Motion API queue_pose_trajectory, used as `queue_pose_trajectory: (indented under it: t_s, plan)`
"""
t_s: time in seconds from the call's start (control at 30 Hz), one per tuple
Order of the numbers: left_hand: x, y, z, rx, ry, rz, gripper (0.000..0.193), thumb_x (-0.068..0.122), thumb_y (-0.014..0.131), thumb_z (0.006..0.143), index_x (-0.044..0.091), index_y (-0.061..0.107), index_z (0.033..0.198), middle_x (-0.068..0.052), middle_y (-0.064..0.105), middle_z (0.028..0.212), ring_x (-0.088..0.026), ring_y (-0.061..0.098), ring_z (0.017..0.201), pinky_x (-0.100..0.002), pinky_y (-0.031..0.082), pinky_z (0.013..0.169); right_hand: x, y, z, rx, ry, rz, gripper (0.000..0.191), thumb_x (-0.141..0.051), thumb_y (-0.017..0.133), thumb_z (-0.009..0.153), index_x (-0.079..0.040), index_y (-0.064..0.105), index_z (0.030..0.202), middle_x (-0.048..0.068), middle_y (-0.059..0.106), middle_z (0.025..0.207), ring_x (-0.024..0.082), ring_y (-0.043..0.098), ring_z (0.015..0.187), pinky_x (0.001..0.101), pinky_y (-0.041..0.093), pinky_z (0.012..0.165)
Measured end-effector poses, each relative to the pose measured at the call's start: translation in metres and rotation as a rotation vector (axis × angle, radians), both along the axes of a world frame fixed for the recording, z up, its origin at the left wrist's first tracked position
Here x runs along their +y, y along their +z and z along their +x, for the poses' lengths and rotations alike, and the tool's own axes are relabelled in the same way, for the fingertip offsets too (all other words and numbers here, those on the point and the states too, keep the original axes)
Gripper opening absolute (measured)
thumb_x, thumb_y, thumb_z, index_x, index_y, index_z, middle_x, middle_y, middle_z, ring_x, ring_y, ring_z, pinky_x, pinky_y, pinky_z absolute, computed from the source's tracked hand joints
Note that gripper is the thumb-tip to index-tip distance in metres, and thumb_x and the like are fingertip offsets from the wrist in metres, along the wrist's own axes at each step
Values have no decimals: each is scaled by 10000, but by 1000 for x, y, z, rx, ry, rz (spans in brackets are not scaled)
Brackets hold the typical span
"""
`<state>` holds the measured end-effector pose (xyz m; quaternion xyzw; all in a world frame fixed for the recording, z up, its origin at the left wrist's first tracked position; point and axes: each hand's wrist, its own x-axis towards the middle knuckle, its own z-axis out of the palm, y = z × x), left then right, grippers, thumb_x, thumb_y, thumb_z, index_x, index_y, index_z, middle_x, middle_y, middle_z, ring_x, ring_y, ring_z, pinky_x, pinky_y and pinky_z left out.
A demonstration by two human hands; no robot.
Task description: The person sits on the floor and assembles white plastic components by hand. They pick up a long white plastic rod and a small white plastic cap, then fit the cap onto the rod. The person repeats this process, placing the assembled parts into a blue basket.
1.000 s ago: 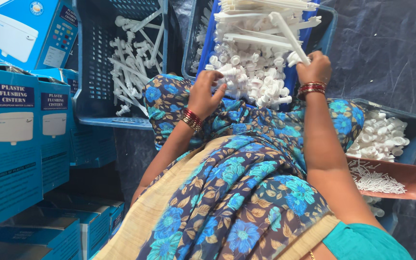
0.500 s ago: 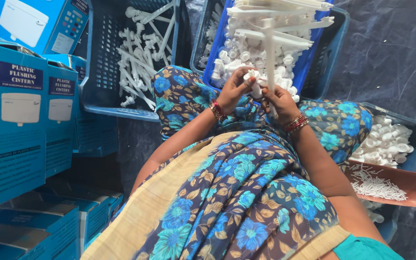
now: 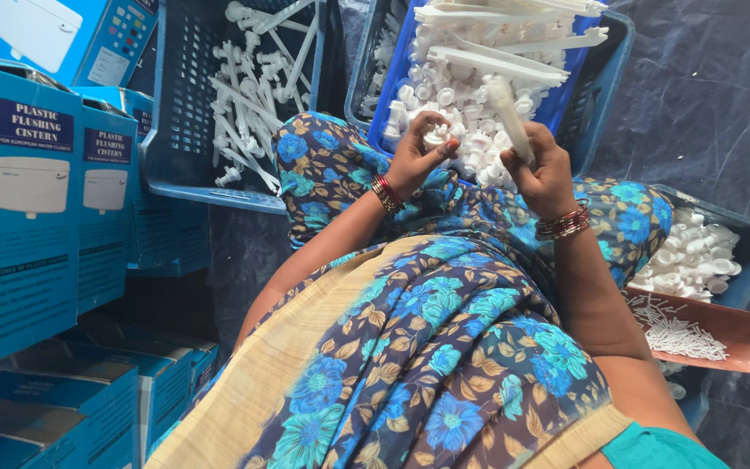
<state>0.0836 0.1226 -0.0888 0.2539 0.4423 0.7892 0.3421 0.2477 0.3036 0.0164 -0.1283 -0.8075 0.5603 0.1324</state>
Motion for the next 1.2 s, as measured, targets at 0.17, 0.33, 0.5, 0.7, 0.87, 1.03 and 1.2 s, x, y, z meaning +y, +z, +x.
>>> queue_pose_trajectory:
  t_s: [0.17, 0.33, 0.5, 0.7, 0.87, 1.03, 1.2]
  plan:
    - [-4, 12, 0, 2, -25, 19, 355, 128, 747, 986, 67, 547, 1273, -47, 545, 1273, -118, 635, 1099, -344, 608, 982, -8, 16, -2, -24, -19, 87, 317, -230, 653, 1070, -82, 699, 1346, 68, 687, 975, 105, 611, 848, 283, 506, 783]
    - [-9, 23, 4, 56, -20, 8, 342, 120, 749, 988, 66, 570, 1274, -37, 544, 1257, -109, 599, 1147, -318, 596, 982, -18, 24, -3, 18, 32, 311, 323, -312, 667, 1067, -95, 681, 1306, 117, 704, 1121, 211, 688, 959, 318, 529, 826]
    - [-10, 28, 8, 79, -53, 4, 380, 103, 774, 976, 68, 587, 1305, -28, 587, 1261, -98, 559, 1199, -272, 527, 1005, -22, 25, -4, -74, -27, 561, 272, -305, 681, 1058, -175, 737, 1291, 93, 665, 974, 293, 633, 916, 394, 493, 803]
    - [-12, 35, 10, 247, -6, -46, 376, 127, 796, 955, 78, 615, 1281, -41, 628, 1271, -126, 574, 1221, -298, 482, 1065, -28, 18, -3, -26, -82, 680, 248, -288, 721, 1013, -182, 733, 1237, 34, 708, 1054, 265, 611, 971, 415, 399, 841]
    - [-11, 42, 12, 356, 67, -84, 356, 148, 794, 949, 83, 635, 1260, -60, 638, 1241, -152, 606, 1185, -307, 487, 1056, -30, 13, -1, -42, -112, 718, 265, -258, 743, 999, -202, 738, 1257, 10, 698, 1045, 237, 588, 984, 412, 354, 873]
    - [-12, 45, 12, 501, 105, -167, 326, 146, 768, 941, 90, 658, 1242, -78, 639, 1117, -191, 638, 1058, -315, 506, 957, -29, 10, 1, -36, -108, 766, 297, -217, 754, 981, -212, 738, 1277, -3, 681, 1029, 225, 581, 1001, 417, 345, 900]
    - [-8, 47, 19, 532, 119, -161, 291, 153, 738, 963, 88, 639, 1229, -92, 622, 1090, -217, 634, 1032, -330, 503, 935, -26, 16, 1, -11, -52, 793, 354, -163, 745, 962, -202, 721, 1313, 28, 677, 1015, 254, 585, 1000, 428, 383, 884]
